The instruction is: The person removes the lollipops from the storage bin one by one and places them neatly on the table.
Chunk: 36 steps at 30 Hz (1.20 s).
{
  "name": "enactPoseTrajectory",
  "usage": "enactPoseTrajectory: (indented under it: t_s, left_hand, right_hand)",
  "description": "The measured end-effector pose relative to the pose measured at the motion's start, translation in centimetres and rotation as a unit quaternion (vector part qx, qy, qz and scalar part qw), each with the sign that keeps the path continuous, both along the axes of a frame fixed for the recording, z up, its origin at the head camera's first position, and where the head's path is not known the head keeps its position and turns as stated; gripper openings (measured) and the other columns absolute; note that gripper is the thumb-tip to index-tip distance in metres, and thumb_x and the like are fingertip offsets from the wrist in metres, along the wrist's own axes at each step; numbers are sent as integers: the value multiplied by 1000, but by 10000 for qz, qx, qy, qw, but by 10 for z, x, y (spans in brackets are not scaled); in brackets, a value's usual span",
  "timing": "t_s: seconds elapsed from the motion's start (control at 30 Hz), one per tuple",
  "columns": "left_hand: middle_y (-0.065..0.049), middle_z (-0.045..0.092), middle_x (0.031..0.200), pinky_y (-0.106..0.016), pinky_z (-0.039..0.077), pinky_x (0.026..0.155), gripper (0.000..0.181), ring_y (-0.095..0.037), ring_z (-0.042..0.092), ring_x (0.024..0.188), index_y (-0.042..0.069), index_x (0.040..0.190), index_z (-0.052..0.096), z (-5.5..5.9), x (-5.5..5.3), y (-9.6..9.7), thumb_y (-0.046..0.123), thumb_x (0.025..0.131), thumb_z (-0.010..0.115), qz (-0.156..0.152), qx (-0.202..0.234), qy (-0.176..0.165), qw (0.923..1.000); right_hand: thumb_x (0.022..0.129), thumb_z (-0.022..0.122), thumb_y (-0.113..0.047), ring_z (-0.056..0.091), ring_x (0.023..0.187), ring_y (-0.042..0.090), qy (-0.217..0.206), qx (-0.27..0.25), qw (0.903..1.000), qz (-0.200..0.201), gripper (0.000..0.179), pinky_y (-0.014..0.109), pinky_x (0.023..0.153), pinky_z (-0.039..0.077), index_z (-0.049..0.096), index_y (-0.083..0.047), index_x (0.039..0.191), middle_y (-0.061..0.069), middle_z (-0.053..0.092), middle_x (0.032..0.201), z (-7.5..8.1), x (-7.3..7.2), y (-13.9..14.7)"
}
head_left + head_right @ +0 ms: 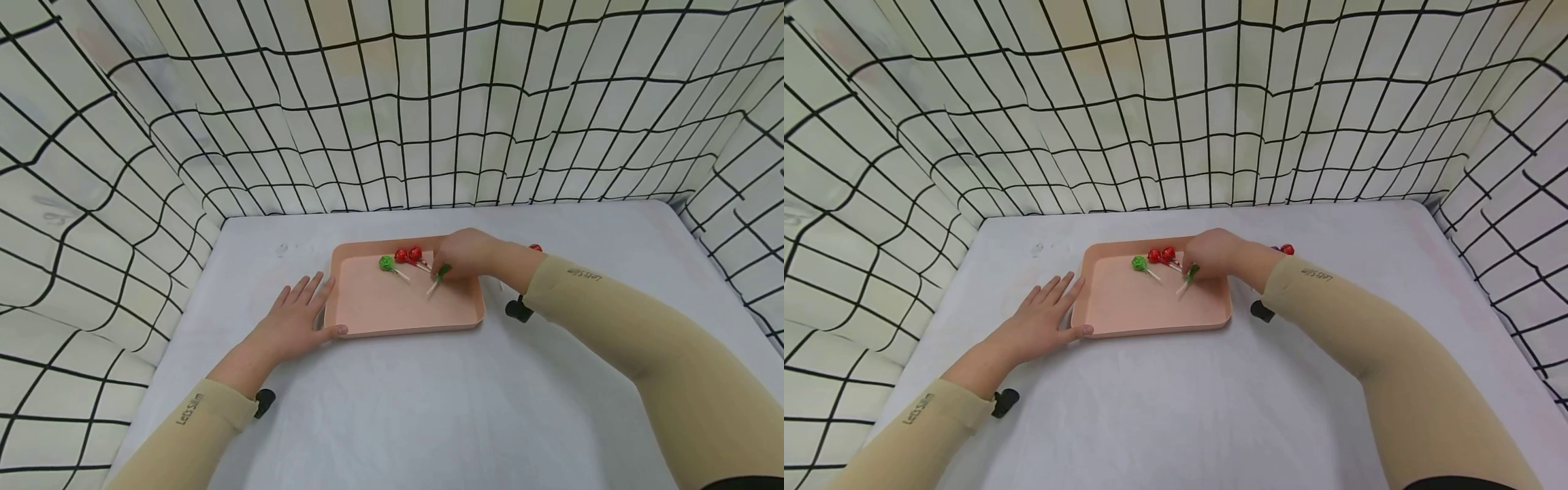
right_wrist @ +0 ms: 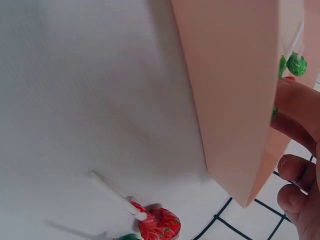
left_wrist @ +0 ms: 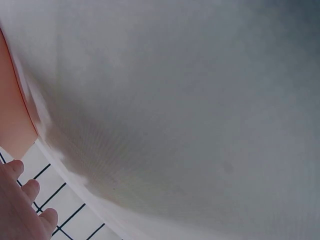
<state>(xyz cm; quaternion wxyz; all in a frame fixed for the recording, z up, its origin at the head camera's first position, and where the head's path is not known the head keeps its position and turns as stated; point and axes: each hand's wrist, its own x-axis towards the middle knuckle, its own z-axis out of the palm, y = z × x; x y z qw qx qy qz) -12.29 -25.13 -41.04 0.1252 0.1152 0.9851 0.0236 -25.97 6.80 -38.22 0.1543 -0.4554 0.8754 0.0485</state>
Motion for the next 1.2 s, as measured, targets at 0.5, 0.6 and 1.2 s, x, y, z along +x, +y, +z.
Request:
enactPoseTrajectory:
  t_s: [0.5,0.6,1.2]
  left_hand:
    - [-9,2,156,-55,3,112,101,-33,1,142,19,150,5,0,0,-1,80,76,37,-38,17,-2,10000]
    - [-9,2,156,-55,4,112,102,-33,1,142,19,150,5,0,0,-1,82,75,35,-43,13,3,10000]
    - [-10,2,156,-55,2,112,99,-33,1,142,20,150,4,-1,0,0,76,78,42,22,4,-29,10000]
  right_hand:
    - [84,66,-34,52,105,13,-904,-387,9873,-1244,25,37,93,43,69,-32,108,-10,62,109,14,-7,16]
    - [83,68,-34,53,98,13,-1042,-406,9844,-1355,24,35,87,45,70,-32,107,-10,63,103,11,-6,15]
    - [81,70,-36,55,83,11,-656,-292,9892,-1280,21,29,73,47,71,-30,101,-9,63,87,-2,-4,9]
